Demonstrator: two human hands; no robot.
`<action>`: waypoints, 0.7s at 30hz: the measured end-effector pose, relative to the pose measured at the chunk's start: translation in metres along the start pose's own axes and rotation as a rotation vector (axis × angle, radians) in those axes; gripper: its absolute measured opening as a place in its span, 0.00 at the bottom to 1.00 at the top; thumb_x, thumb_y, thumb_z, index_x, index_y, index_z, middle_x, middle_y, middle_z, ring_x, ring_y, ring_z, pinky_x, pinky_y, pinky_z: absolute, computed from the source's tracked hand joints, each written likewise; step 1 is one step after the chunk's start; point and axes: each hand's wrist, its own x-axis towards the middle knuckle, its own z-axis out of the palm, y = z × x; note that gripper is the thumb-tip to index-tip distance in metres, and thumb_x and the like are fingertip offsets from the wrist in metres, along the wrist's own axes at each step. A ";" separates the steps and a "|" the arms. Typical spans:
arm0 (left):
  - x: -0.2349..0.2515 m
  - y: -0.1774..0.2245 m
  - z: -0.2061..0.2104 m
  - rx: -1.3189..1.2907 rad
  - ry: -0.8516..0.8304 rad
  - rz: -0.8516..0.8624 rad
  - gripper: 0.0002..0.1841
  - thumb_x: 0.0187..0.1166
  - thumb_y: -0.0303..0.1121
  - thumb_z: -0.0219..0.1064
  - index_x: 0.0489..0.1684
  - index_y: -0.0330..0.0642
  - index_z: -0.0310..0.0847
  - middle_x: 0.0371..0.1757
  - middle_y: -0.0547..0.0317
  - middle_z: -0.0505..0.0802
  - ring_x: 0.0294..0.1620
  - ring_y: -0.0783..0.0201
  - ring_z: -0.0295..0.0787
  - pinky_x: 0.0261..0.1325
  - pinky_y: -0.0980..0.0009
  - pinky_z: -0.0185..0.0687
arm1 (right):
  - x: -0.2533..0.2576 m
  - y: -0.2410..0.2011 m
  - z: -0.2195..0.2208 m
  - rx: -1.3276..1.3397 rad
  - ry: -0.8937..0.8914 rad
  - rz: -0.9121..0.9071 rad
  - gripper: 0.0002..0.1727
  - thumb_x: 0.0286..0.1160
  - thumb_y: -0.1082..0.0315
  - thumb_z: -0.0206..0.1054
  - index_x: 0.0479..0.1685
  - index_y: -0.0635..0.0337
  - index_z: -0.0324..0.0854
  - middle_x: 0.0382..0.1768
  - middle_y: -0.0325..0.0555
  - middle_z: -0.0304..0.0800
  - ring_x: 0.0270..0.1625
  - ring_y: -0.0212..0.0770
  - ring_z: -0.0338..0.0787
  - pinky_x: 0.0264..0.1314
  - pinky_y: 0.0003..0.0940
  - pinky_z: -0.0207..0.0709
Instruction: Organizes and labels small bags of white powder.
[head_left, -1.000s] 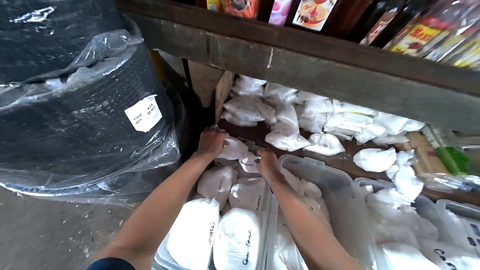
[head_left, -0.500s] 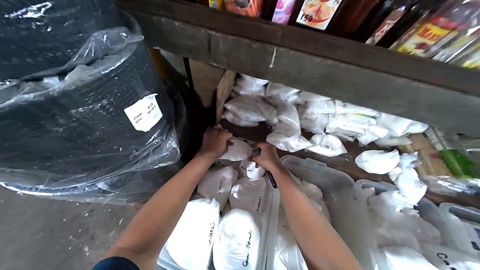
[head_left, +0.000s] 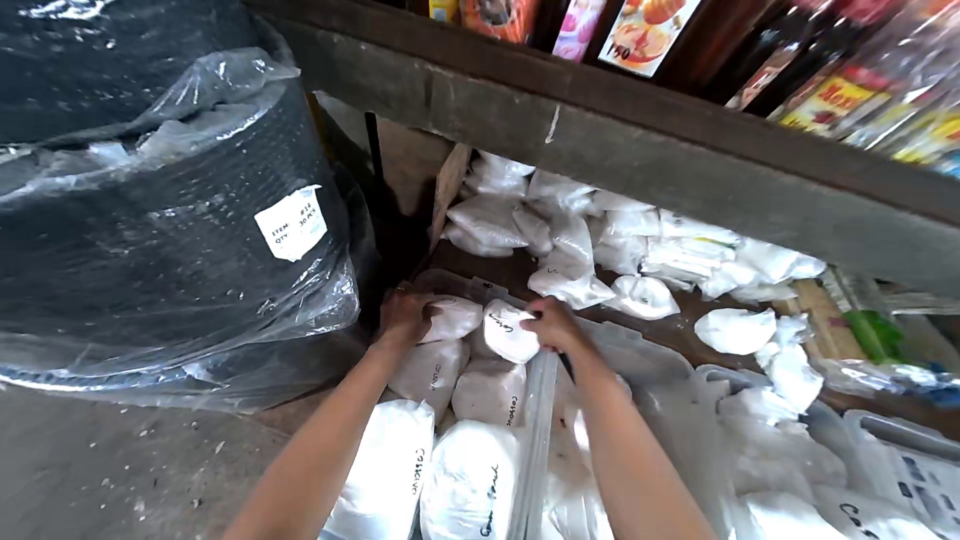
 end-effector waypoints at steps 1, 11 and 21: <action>0.001 0.001 0.001 0.007 -0.005 -0.001 0.14 0.82 0.39 0.70 0.57 0.44 0.93 0.62 0.40 0.92 0.73 0.39 0.81 0.81 0.40 0.65 | -0.005 0.010 -0.013 0.053 -0.005 -0.018 0.21 0.84 0.60 0.67 0.71 0.61 0.79 0.36 0.53 0.85 0.25 0.40 0.81 0.32 0.35 0.78; 0.023 0.000 0.025 0.190 0.034 0.233 0.13 0.85 0.35 0.64 0.59 0.45 0.92 0.63 0.48 0.93 0.77 0.42 0.79 0.81 0.40 0.61 | -0.009 -0.014 0.004 -0.129 0.142 -0.026 0.18 0.82 0.71 0.64 0.68 0.65 0.82 0.64 0.66 0.85 0.59 0.58 0.91 0.64 0.54 0.83; 0.004 0.009 0.039 0.250 -0.147 0.183 0.20 0.91 0.31 0.53 0.78 0.42 0.78 0.81 0.46 0.81 0.88 0.44 0.65 0.89 0.45 0.55 | 0.014 -0.025 0.066 -0.317 -0.010 0.098 0.23 0.82 0.78 0.59 0.75 0.76 0.72 0.78 0.72 0.73 0.82 0.65 0.74 0.81 0.58 0.70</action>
